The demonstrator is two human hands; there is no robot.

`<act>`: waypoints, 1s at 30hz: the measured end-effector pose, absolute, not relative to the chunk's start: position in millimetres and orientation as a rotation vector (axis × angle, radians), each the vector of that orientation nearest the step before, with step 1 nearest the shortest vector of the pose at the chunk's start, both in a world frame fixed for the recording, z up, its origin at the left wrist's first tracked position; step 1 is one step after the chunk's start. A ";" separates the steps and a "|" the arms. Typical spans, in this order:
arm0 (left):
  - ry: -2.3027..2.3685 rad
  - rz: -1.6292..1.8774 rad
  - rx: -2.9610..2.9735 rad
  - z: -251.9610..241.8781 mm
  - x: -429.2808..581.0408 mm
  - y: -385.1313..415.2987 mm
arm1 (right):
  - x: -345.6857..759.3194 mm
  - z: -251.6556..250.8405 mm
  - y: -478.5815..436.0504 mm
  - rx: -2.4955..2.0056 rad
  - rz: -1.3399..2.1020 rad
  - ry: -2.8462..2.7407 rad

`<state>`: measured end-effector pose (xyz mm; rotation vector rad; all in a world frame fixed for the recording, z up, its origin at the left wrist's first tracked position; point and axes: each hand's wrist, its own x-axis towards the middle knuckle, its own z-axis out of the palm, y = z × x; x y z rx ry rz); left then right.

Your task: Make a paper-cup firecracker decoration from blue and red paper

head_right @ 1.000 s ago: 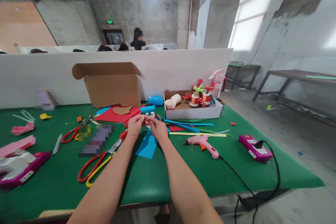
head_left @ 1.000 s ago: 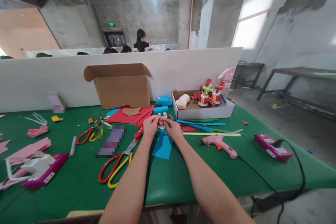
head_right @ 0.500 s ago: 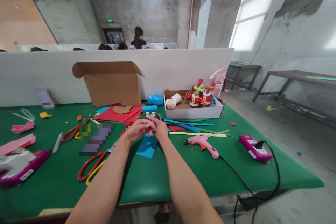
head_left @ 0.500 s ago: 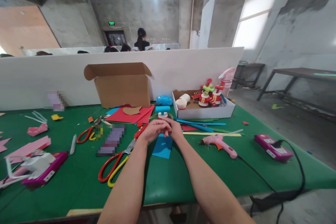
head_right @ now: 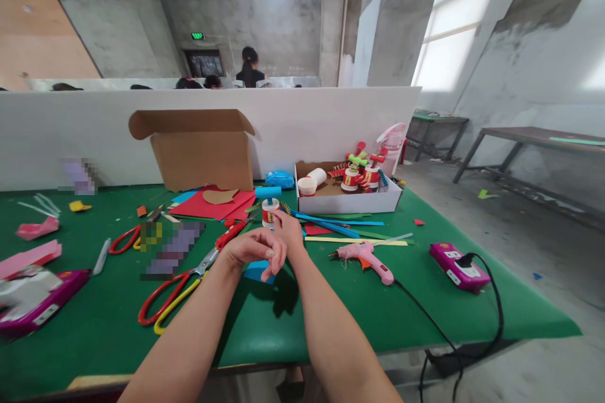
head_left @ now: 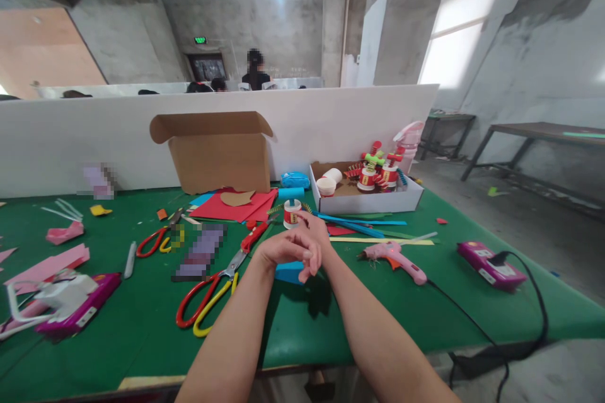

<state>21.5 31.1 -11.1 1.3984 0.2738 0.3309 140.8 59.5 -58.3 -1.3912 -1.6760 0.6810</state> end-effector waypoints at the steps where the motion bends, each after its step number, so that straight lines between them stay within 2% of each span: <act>1: 0.252 0.300 1.404 -9.3 25.8 29.3 | 141.2 -58.0 57.9 -1.380 0.691 -1.651; 8: 0.009 -0.077 1.564 21.7 68.7 0.5 | 145.7 -53.8 64.5 -1.318 0.676 -1.523; 12: -0.020 -0.090 1.542 43.4 64.8 -12.9 | 147.6 -52.6 69.5 -1.357 0.685 -1.452; 15: 0.203 0.178 1.609 53.4 34.9 -0.9 | 148.2 -52.7 69.5 -1.369 0.698 -1.403; 19: 0.501 0.982 1.594 66.2 -16.2 37.4 | 146.9 -52.5 69.0 -1.363 0.708 -1.377; 21: 0.620 1.260 1.593 72.2 -35.1 56.9 | 145.4 -52.9 69.1 -1.348 0.681 -1.378; 26: 1.418 1.270 1.882 68.6 -47.1 92.4 | 142.6 -55.5 69.7 -1.346 0.651 -1.403; 30: 1.537 1.039 2.336 53.1 -35.7 110.8 | 142.4 -56.2 67.4 -1.426 0.536 -1.503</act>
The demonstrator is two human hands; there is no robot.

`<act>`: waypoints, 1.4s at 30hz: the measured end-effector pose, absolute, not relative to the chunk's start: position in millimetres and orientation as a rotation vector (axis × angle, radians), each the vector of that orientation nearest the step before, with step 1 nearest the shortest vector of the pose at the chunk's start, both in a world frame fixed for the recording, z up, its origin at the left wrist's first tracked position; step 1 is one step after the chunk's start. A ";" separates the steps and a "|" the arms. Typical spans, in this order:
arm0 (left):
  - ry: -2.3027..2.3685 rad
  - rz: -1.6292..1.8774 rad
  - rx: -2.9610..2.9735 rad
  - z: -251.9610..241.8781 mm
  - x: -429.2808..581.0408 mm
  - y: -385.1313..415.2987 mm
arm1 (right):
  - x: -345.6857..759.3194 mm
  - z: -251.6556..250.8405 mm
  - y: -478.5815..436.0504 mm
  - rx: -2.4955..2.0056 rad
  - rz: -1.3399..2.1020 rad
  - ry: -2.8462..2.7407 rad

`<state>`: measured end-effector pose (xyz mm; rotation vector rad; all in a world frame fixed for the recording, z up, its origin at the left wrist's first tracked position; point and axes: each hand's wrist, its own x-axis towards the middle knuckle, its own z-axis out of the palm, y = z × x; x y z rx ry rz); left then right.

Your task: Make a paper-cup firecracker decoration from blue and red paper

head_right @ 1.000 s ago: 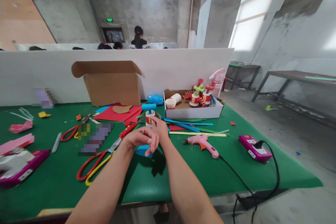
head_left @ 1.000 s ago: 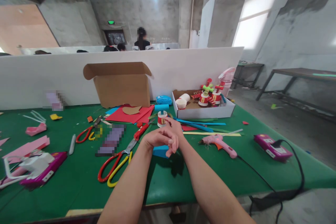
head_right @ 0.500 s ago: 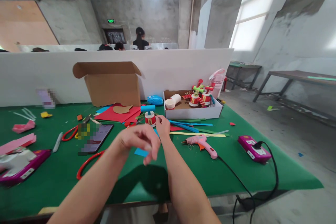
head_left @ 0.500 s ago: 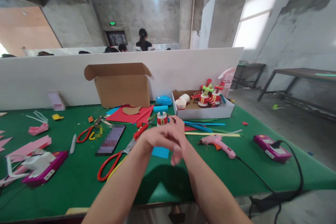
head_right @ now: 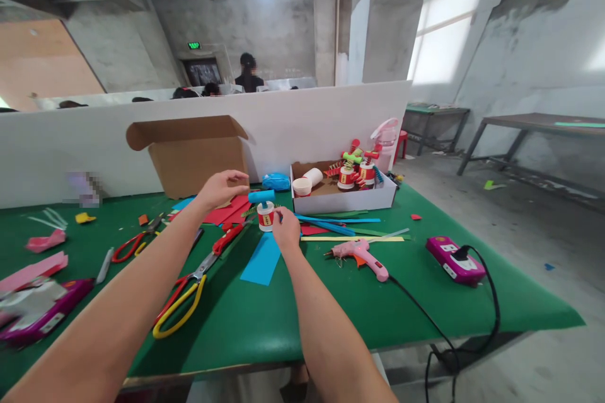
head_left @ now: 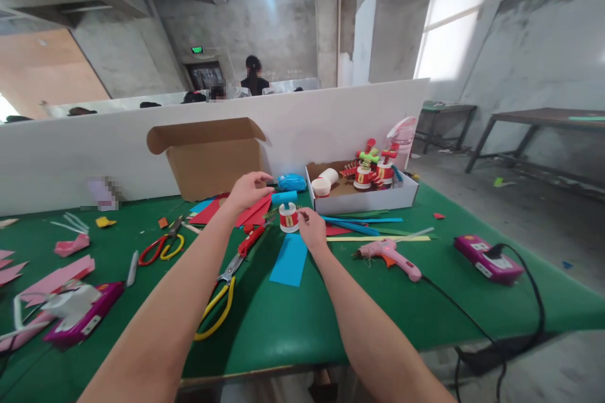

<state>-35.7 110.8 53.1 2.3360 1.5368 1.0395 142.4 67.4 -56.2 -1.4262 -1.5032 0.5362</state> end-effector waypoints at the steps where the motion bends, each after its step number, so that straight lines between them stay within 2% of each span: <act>1: 1.527 0.967 2.440 50.0 -32.8 114.5 | 142.1 -55.8 66.0 -1.441 0.487 -1.545; 7: 1.602 0.371 2.813 42.4 -21.2 132.0 | 137.7 -49.1 55.5 -1.481 0.371 -1.824; 12: 1.572 0.218 2.894 42.0 -13.2 139.2 | 137.1 -46.9 53.7 -1.511 0.365 -1.961; 31: 1.565 0.320 2.935 32.1 -13.2 133.8 | 137.3 -48.2 53.8 -1.541 0.356 -1.971; 38: 1.552 0.678 2.839 52.7 -27.4 127.6 | 137.7 -47.2 53.8 -1.541 0.370 -1.977; 42: 1.734 0.903 2.597 52.9 -36.9 119.0 | 138.0 -50.3 56.7 -1.500 0.396 -1.894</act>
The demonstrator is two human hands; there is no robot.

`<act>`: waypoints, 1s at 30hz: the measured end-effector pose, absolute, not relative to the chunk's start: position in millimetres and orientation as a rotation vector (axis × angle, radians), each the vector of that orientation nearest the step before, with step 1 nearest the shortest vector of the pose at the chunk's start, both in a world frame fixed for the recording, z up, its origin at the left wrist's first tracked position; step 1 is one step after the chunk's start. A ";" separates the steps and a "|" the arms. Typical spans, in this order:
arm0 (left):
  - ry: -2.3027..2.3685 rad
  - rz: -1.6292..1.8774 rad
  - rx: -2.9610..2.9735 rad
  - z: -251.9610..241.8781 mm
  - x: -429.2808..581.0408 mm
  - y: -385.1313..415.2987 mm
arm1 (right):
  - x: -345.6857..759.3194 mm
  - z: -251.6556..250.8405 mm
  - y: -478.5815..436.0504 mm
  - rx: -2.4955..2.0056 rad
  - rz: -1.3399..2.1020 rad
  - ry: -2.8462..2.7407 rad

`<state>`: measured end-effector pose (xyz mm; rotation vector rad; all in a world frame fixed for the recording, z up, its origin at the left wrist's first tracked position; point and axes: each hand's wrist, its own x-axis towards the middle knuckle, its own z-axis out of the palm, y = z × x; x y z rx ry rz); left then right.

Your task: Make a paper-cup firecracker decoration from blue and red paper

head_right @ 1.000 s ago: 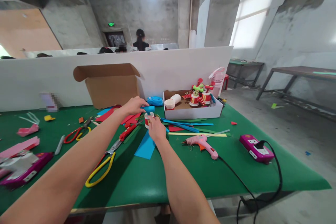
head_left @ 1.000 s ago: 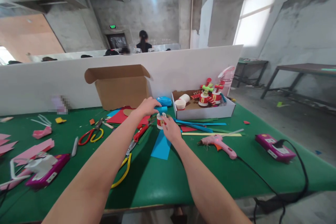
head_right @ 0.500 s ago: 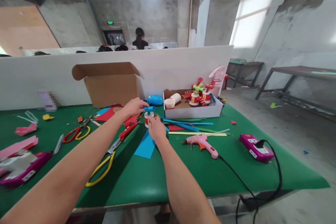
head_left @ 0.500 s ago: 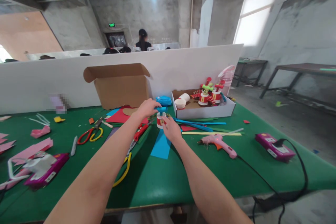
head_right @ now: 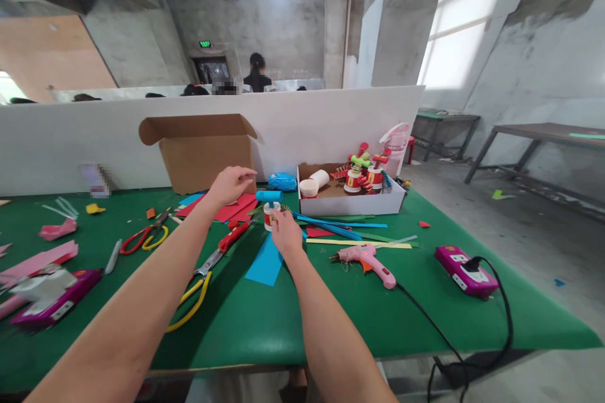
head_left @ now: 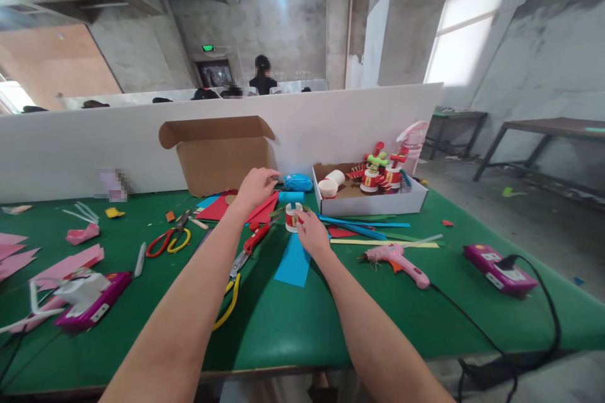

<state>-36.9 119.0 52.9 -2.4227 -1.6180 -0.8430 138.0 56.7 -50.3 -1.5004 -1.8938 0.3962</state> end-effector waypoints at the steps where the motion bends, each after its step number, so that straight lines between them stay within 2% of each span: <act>1: -1.743 -0.924 -2.371 49.5 -38.3 116.9 | 138.7 -51.5 58.5 -1.475 0.400 -1.847; 4: -2.110 -1.174 -2.167 31.2 -38.6 111.9 | 141.9 -55.7 65.7 -1.357 0.387 -1.680; 7: -2.257 -1.306 -1.999 3.9 -30.4 108.5 | 145.2 -60.0 72.6 -1.244 0.364 -1.574; 14: -2.419 -1.381 -1.931 -47.0 5.2 97.9 | 147.8 -65.7 80.4 -1.241 0.371 -1.498; 23: -2.300 -1.392 -1.767 -42.1 8.8 77.9 | 148.4 -69.9 83.3 -1.297 0.433 -1.543; 30: -2.307 -1.566 -1.798 -41.3 16.2 74.2 | 160.2 -34.3 74.8 -1.168 0.035 -1.567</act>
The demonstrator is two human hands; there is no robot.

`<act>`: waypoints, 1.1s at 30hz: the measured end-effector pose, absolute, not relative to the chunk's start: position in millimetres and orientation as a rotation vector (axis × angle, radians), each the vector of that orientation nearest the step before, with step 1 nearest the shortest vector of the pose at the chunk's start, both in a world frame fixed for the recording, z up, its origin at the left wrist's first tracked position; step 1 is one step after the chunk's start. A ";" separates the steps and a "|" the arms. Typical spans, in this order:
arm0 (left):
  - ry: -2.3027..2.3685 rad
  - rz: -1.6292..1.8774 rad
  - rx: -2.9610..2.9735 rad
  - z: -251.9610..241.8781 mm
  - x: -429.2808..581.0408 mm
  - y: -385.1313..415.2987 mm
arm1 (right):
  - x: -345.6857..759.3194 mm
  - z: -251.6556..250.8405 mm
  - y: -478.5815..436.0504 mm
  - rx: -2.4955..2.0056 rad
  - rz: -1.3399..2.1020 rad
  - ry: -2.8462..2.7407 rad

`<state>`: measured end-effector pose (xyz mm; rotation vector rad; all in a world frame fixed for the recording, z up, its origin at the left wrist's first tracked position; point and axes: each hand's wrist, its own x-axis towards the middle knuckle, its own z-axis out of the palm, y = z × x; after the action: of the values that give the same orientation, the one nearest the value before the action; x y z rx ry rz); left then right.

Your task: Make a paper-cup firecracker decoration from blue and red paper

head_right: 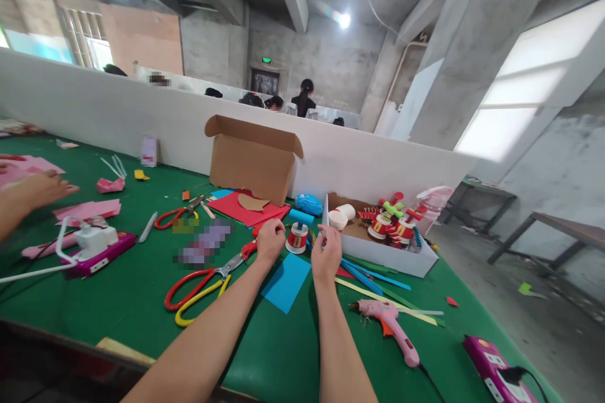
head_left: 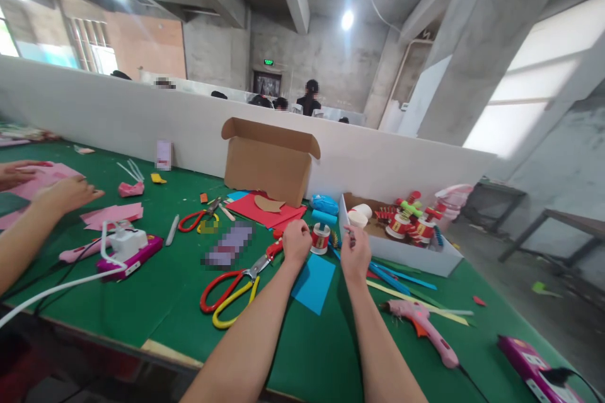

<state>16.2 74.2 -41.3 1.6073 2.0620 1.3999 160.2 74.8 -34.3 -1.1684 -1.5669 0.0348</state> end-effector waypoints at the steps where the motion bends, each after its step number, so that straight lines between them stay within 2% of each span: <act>1: 2.051 1.391 1.593 -42.5 17.6 74.2 | 160.5 -25.8 77.5 -1.141 -0.001 -1.610; 4: 2.041 1.395 1.560 -46.2 20.1 74.2 | 156.9 -1.1 95.9 -1.078 -0.056 -1.821; 10: 2.018 1.435 1.563 -48.9 17.6 75.7 | 151.0 27.8 135.6 -1.036 0.087 -2.303; 33: 2.002 1.407 1.532 -53.6 18.3 77.2 | 157.2 15.4 140.2 -1.045 0.129 -2.270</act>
<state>18.3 77.2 -53.6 1.5319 2.0015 1.4066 157.2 140.2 15.4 -1.0446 -2.2705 0.1294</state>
